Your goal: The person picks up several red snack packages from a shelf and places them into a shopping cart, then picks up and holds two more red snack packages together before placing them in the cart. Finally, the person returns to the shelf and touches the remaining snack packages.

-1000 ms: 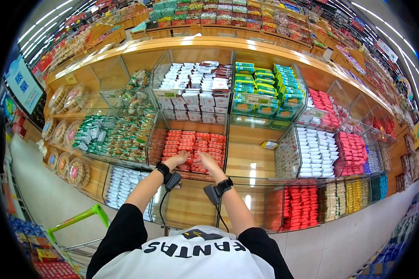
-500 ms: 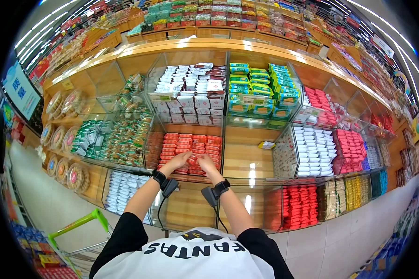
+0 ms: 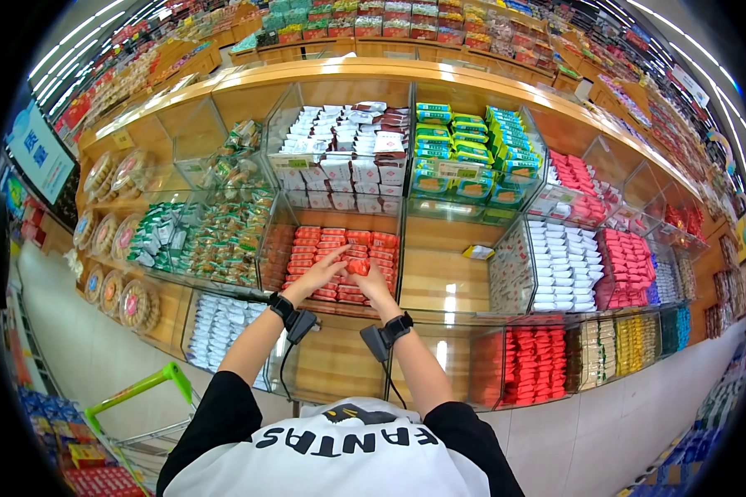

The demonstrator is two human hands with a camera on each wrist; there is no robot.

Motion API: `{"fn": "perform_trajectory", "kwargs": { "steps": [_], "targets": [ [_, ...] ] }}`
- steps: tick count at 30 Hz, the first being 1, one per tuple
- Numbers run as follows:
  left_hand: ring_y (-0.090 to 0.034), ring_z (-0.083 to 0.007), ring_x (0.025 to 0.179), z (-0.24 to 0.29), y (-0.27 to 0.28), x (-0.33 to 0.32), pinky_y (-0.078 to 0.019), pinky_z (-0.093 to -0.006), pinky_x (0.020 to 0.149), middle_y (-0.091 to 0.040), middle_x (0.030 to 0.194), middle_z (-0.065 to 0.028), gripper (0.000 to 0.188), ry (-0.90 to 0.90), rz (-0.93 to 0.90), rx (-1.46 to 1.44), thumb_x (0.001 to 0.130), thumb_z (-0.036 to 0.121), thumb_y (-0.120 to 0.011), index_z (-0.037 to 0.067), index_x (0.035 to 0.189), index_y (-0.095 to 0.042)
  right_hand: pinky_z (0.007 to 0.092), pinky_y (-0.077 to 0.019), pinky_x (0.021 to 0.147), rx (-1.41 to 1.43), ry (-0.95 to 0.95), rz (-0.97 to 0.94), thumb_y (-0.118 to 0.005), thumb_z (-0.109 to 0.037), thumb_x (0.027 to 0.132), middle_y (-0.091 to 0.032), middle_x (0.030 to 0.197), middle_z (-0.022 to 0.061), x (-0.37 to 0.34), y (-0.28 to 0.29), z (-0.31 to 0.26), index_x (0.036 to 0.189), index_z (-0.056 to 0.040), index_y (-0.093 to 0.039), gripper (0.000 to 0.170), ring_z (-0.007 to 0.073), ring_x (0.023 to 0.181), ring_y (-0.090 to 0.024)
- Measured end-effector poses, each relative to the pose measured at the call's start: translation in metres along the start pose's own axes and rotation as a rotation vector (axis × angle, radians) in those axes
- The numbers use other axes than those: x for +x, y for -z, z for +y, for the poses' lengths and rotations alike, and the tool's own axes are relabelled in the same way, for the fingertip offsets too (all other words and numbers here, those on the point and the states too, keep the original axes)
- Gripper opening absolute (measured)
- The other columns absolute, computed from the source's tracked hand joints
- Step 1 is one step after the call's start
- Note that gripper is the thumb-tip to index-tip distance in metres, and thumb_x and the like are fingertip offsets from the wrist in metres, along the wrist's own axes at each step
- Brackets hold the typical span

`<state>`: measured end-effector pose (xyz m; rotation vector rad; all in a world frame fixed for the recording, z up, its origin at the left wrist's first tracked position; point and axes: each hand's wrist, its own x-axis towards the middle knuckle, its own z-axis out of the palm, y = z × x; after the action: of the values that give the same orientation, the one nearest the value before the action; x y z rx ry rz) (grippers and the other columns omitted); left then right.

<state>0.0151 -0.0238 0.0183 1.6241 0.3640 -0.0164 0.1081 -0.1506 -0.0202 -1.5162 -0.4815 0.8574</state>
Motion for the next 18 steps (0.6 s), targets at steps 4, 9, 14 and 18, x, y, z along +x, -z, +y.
{"fn": "perform_trajectory", "kwargs": {
  "steps": [4,9,14,18],
  "targets": [
    [-0.054,-0.0116,0.081,-0.016,0.005,0.009,-0.0439,-0.0246,0.072,-0.057,0.084,-0.0061,0.049,-0.184,0.067,-0.131,0.086,0.014,-0.048,0.013,0.131,-0.027,0.0287,-0.0445,0.071,-0.107,-0.003,0.111,-0.056,-0.032,0.078,-0.056,0.092,0.011,0.02,0.002,0.024,0.103,0.0036,-0.047,0.044,0.018,0.083,-0.055],
    [-0.054,-0.0141,0.089,-0.025,0.007,0.016,-0.0437,-0.0266,0.075,-0.053,0.102,-0.0114,0.053,-0.143,0.225,0.183,0.084,0.024,-0.054,0.008,0.128,-0.029,0.0258,-0.0453,0.06,0.091,-0.18,0.102,-0.056,-0.036,0.079,-0.058,0.083,0.0078,-0.012,-0.002,-0.03,0.102,0.0017,-0.05,0.045,0.0127,0.069,-0.055],
    [-0.051,-0.0183,0.098,-0.024,0.006,0.013,-0.0444,-0.0288,0.079,-0.048,0.113,-0.0139,0.055,-0.024,0.125,0.003,0.083,0.028,-0.055,0.004,0.126,-0.031,0.0249,-0.0457,0.061,0.101,-0.08,0.053,-0.058,-0.028,0.079,-0.057,0.087,0.0062,-0.016,-0.003,-0.032,0.1,0.0,-0.051,0.036,0.0122,0.073,-0.056],
    [-0.052,-0.0185,0.096,-0.012,0.005,0.008,-0.0455,-0.0281,0.077,-0.048,0.112,-0.0134,0.052,-0.096,0.131,0.031,0.083,0.027,-0.055,0.004,0.125,-0.032,0.0239,-0.0475,0.065,0.059,0.064,0.01,-0.06,-0.022,0.079,-0.056,0.096,0.0069,-0.02,-0.004,-0.033,0.107,-0.0011,-0.047,0.037,0.0129,0.079,-0.057]
  ]
}}
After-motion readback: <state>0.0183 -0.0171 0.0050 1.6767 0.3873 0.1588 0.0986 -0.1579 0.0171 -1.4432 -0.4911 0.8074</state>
